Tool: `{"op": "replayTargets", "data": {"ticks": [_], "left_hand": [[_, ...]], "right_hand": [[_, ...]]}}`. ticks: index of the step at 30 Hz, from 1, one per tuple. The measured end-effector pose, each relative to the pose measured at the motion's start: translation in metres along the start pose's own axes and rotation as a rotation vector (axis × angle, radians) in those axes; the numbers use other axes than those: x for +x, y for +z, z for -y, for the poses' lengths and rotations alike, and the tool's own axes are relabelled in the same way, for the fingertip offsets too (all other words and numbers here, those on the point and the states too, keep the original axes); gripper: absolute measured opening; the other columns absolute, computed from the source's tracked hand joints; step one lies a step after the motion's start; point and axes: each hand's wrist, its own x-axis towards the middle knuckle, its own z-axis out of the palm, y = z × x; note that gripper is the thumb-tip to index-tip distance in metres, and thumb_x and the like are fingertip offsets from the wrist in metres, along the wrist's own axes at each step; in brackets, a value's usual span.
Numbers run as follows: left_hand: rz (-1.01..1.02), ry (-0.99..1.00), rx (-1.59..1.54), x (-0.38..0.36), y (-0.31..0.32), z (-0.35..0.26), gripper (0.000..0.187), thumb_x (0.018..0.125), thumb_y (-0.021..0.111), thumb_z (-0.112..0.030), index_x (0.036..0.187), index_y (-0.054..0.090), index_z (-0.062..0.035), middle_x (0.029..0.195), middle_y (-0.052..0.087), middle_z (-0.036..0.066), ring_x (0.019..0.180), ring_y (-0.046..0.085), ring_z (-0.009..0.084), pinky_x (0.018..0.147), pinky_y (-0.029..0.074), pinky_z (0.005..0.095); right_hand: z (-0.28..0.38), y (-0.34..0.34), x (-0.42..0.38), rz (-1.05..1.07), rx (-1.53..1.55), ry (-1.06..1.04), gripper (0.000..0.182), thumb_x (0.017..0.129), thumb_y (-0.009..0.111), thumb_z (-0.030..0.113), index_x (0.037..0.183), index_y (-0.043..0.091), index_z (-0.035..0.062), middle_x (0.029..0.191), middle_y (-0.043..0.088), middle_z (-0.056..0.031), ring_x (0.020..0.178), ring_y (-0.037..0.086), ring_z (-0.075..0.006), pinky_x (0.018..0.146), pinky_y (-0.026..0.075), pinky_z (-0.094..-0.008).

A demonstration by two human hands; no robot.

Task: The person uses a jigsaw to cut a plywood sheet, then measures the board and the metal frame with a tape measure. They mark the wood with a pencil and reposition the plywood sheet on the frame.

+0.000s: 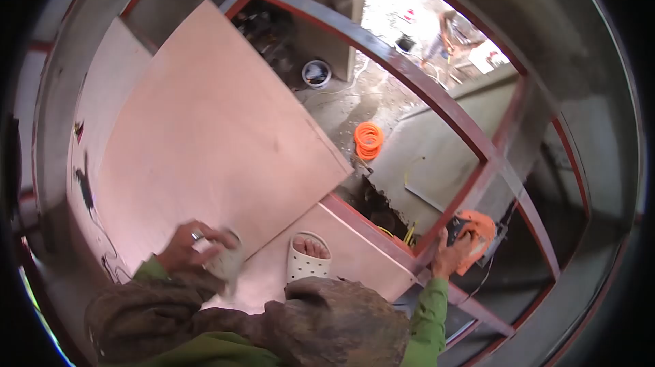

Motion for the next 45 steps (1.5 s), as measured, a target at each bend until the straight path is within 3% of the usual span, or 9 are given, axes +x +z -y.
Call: {"op": "replayTargets", "data": {"ticks": [3,11,17,20,32,37,40,42,45], "left_hand": [[0.123,-0.162,0.000,-0.048,0.039,0.032,0.022,0.082,0.075,-0.027,0.091,0.073,-0.0069,0.084,0.069,0.011,0.078,0.066,0.0289,0.070,0.053,0.0393],[0.048,-0.120,0.355,-0.040,0.123,0.098,0.045,0.082,0.070,-0.046,0.087,0.067,-0.0016,0.092,0.066,0.016,0.085,0.063,0.0338,0.077,0.048,0.0433],[-0.199,0.042,0.329,-0.018,0.145,0.092,0.046,0.078,0.072,-0.045,0.091,0.063,-0.0019,0.088,0.061,0.014,0.084,0.061,0.0331,0.075,0.046,0.0429],[-0.245,0.082,0.415,-0.013,0.165,0.112,0.044,0.077,0.074,-0.041,0.091,0.061,-0.0018,0.088,0.059,0.013,0.083,0.061,0.0310,0.076,0.046,0.0417],[-0.230,0.121,0.354,-0.052,0.117,0.154,0.054,0.069,0.076,-0.057,0.076,0.062,-0.0049,0.072,0.062,0.013,0.071,0.064,0.0339,0.064,0.049,0.0428],[-0.153,-0.230,0.383,-0.093,0.075,0.167,0.061,0.075,0.072,-0.063,0.071,0.063,-0.0030,0.071,0.062,0.014,0.069,0.063,0.0339,0.062,0.050,0.0430],[-0.271,-0.470,0.224,-0.097,0.058,0.170,0.060,0.078,0.070,-0.063,0.071,0.062,-0.0034,0.066,0.059,0.014,0.063,0.060,0.0322,0.058,0.048,0.0426],[-0.313,-0.478,0.288,-0.089,0.048,0.170,0.055,0.083,0.068,-0.058,0.069,0.061,-0.0051,0.068,0.059,0.011,0.062,0.059,0.0300,0.057,0.047,0.0413],[-0.454,0.065,0.397,-0.032,0.045,0.164,0.041,0.083,0.073,-0.044,0.080,0.063,-0.0049,0.077,0.063,0.009,0.071,0.062,0.0301,0.062,0.048,0.0418]], "right_hand": [[0.041,-0.019,-0.015,-0.219,0.017,-0.126,0.077,0.088,0.070,0.036,0.141,0.037,-0.0086,0.135,0.048,-0.0270,0.130,0.042,-0.0433,0.112,0.030,-0.0487],[0.236,0.040,-0.010,0.488,0.860,-0.223,0.050,0.101,0.054,0.035,0.137,0.047,0.0014,0.107,0.063,-0.0142,0.080,0.064,-0.0211,0.068,0.053,-0.0332],[0.297,0.069,0.006,0.568,0.440,-0.610,0.059,0.104,0.040,0.041,0.072,0.060,-0.0049,0.059,0.057,-0.0235,0.062,0.063,-0.0371,0.062,0.047,-0.0480],[0.294,0.078,0.006,0.508,0.368,-0.636,0.063,0.103,0.037,0.047,0.080,0.062,-0.0066,0.074,0.063,-0.0298,0.075,0.061,-0.0501,0.068,0.047,-0.0537],[0.321,0.092,-0.049,0.419,0.114,-0.601,0.061,0.102,0.033,0.047,0.093,0.066,-0.0030,0.092,0.066,-0.0299,0.092,0.061,-0.0522,0.084,0.045,-0.0588],[0.370,0.045,-0.134,0.407,-0.062,-0.884,0.053,0.099,0.039,0.048,0.117,0.062,0.0034,0.122,0.062,-0.0264,0.115,0.058,-0.0431,0.095,0.027,-0.0764],[0.374,0.056,-0.154,0.242,0.024,-0.995,0.052,0.097,0.045,0.045,0.124,0.055,0.0019,0.121,0.060,-0.0240,0.110,0.059,-0.0419,0.095,0.027,-0.0741],[0.380,0.051,-0.152,0.570,0.038,-0.862,0.050,0.095,0.051,0.040,0.130,0.050,0.0040,0.114,0.061,-0.0218,0.106,0.060,-0.0423,0.094,0.030,-0.0700],[0.361,0.068,-0.138,0.342,0.261,-0.778,0.045,0.092,0.059,0.033,0.125,0.054,0.0027,0.102,0.062,-0.0203,0.097,0.063,-0.0392,0.091,0.040,-0.0598]]}}
